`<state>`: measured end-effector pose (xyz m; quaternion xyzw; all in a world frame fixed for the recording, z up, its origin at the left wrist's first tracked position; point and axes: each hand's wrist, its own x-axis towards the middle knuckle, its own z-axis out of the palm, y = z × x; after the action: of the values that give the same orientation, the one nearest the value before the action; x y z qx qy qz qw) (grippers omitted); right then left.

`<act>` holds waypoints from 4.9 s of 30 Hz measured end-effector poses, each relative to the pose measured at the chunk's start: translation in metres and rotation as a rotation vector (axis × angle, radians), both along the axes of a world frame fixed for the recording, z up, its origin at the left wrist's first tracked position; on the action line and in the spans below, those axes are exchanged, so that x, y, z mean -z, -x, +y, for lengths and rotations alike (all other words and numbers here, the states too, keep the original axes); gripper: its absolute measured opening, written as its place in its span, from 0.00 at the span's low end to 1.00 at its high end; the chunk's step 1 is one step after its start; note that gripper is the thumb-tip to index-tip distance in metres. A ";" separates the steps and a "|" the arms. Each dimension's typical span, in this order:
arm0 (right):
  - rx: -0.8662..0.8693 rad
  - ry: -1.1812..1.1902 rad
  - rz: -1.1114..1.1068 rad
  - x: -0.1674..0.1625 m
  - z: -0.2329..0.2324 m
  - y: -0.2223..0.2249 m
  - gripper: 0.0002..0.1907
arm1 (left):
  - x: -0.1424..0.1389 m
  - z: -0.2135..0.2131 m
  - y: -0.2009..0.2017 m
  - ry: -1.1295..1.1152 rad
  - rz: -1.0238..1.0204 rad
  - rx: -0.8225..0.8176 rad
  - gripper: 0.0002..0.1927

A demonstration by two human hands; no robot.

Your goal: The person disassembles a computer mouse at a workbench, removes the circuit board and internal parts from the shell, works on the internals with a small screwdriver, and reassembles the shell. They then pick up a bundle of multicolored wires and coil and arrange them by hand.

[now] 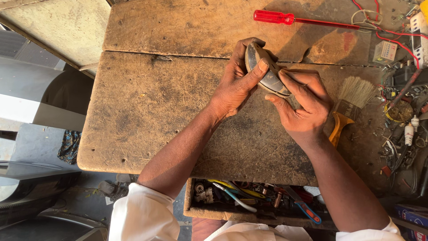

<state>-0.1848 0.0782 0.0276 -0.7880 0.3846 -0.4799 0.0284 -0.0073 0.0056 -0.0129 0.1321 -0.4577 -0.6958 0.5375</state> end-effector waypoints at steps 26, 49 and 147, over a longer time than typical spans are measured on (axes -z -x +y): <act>-0.316 -1.016 -0.994 0.010 -0.018 0.012 0.15 | -0.006 -0.011 -0.002 -0.216 -0.283 -0.171 0.37; -0.252 -1.257 -0.932 0.021 -0.022 0.018 0.16 | -0.004 -0.010 -0.003 -0.101 -0.497 -0.137 0.50; 0.011 -0.738 0.410 0.010 -0.025 0.063 0.16 | 0.008 -0.028 -0.036 0.342 -0.929 0.008 0.19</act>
<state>-0.2475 0.0531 0.0178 -0.8023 0.5325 -0.1433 0.2288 0.0291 -0.0228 -0.0213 0.3365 -0.7569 -0.4805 0.2880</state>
